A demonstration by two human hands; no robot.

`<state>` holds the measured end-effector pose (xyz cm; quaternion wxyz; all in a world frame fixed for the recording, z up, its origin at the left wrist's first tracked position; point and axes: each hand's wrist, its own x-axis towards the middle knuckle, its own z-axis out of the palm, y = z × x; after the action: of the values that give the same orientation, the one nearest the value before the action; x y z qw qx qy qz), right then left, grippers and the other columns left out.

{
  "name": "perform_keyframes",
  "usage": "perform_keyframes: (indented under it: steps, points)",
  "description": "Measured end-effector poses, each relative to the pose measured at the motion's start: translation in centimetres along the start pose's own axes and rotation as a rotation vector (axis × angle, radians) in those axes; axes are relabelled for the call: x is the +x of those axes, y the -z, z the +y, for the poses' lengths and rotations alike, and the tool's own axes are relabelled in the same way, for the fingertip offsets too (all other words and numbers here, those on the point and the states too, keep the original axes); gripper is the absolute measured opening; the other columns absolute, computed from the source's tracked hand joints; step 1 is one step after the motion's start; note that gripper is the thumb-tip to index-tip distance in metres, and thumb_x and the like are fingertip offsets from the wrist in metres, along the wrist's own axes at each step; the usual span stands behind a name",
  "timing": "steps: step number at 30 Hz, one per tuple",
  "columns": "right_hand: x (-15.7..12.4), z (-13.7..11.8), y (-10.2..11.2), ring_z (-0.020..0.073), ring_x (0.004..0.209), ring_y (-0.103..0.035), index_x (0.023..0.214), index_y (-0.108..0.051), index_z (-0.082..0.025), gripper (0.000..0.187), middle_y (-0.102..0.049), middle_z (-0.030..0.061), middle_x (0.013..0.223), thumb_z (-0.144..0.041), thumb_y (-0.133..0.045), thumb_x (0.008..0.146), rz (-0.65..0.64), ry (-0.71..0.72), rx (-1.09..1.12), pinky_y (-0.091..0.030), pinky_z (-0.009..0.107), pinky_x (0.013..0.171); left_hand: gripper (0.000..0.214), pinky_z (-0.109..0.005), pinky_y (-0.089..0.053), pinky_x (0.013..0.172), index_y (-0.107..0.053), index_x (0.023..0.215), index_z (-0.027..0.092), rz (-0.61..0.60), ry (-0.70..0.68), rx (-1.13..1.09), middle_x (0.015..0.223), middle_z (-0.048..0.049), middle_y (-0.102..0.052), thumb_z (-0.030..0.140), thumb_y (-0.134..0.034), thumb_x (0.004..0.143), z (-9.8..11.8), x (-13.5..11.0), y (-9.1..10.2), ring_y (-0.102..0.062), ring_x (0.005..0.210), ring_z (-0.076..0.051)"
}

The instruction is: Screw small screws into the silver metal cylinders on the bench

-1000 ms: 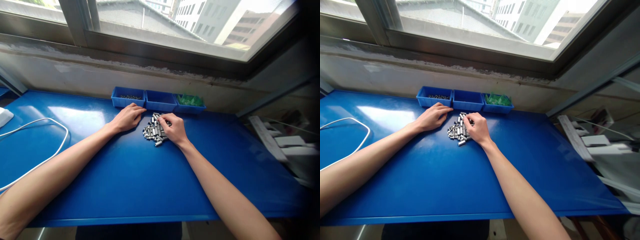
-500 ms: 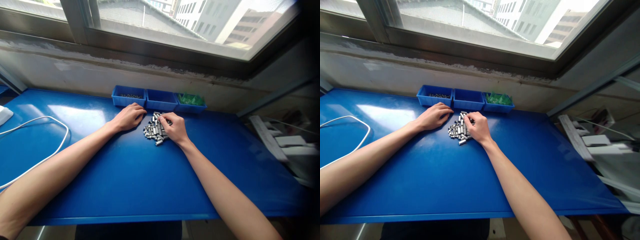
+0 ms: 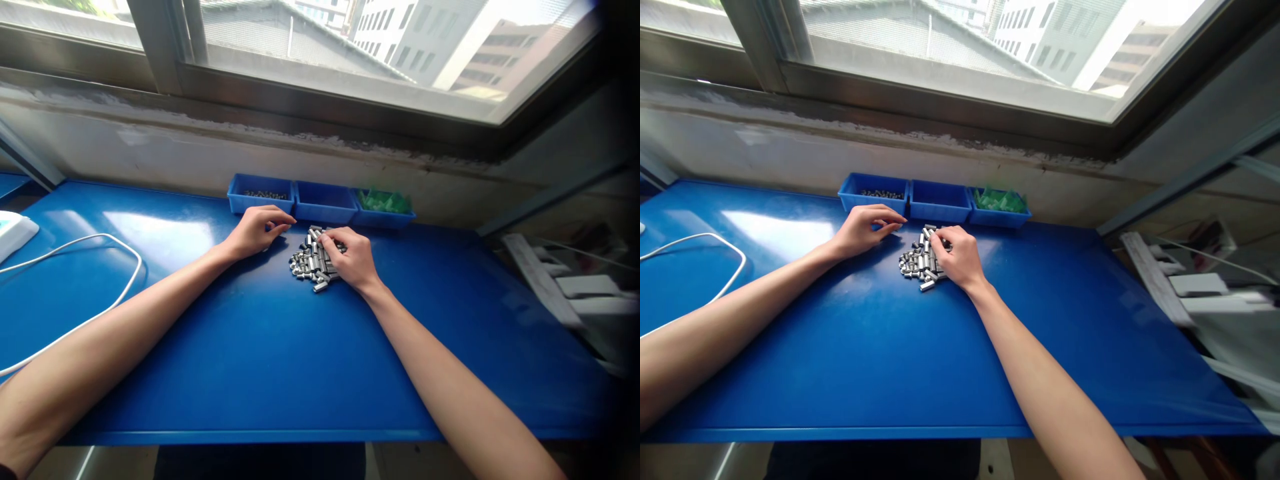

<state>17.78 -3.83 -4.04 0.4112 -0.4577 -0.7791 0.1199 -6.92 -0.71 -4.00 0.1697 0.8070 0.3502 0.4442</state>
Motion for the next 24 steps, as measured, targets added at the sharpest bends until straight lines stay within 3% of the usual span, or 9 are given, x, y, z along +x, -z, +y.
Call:
perform_keyframes:
  steps: [3,7,11,15,18,21,24]
  points:
    - [0.0,0.1,0.0,0.0251,0.091,-0.072,0.083,-0.075,-0.023,0.020,-0.079,0.0059,0.090,-0.031,-0.060,0.094,-0.002,-0.007,0.008,-0.054,0.040,0.085,0.019,-0.025,-0.059,0.065,-0.080,0.098,0.017,0.121,0.081,-0.036,0.099,-0.0093,-0.078,0.028,-0.069,0.089,0.5,0.6,0.6,-0.073,0.085,-0.019]
    - [-0.1,0.0,0.1,0.0245,0.092,-0.072,0.084,-0.075,-0.022,0.020,-0.078,0.0058,0.091,-0.030,-0.060,0.095,-0.001,-0.019,0.032,-0.054,0.040,0.086,0.018,-0.028,-0.063,0.071,-0.079,0.095,0.015,0.377,0.141,0.020,0.095,-0.0082,-0.076,0.030,-0.076,0.084,0.1,1.9,1.8,-0.072,0.082,-0.018]
    - [-0.1,0.0,0.2,0.0242,0.093,-0.072,0.085,-0.075,-0.022,0.019,-0.078,0.0063,0.093,-0.031,-0.061,0.094,0.005,-0.034,0.048,-0.054,0.039,0.087,0.023,-0.033,-0.065,0.084,-0.078,0.099,0.012,0.442,0.127,0.000,0.107,-0.0119,-0.075,0.030,-0.077,0.084,-1.1,2.5,2.2,-0.074,0.091,-0.020]
    - [-0.1,-0.2,0.3,0.0242,0.093,-0.072,0.088,-0.075,-0.022,0.020,-0.078,0.0064,0.096,-0.033,-0.060,0.095,0.059,-0.054,0.038,-0.054,0.038,0.086,0.017,-0.035,-0.060,0.093,-0.078,0.098,0.017,0.350,-0.022,0.142,0.110,-0.0101,-0.076,0.029,-0.067,0.093,-0.5,1.6,1.3,-0.073,0.100,-0.021]
    - [0.0,-0.6,0.6,0.0245,0.095,-0.071,0.093,-0.075,-0.023,0.020,-0.078,0.0061,0.098,-0.032,-0.057,0.095,0.095,-0.088,0.009,-0.054,0.039,0.088,0.021,-0.033,-0.058,0.094,-0.076,0.106,0.018,0.077,-0.111,0.111,0.109,-0.0098,-0.075,0.029,-0.061,0.097,1.3,0.3,0.2,-0.072,0.100,-0.020]
    - [0.0,-1.1,0.9,0.0264,0.101,-0.069,0.094,-0.075,-0.022,0.022,-0.078,0.0068,0.100,-0.032,-0.056,0.096,0.144,-0.160,-0.057,-0.052,0.042,0.094,0.042,-0.039,-0.053,0.104,-0.068,0.129,0.020,-0.242,-0.126,0.129,0.125,-0.0127,-0.070,0.046,-0.063,0.096,3.3,-0.8,-0.9,-0.065,0.118,-0.026]
    - [-0.3,-1.4,0.7,0.0295,0.111,-0.065,0.099,-0.075,-0.021,0.023,-0.077,0.0081,0.108,-0.031,-0.055,0.095,0.104,-0.224,-0.125,-0.048,0.047,0.103,0.078,-0.051,-0.047,0.110,-0.057,0.140,0.020,-0.314,-0.083,0.207,0.141,-0.0171,-0.058,0.069,-0.069,0.081,4.8,-1.4,-2.1,-0.054,0.130,-0.035]
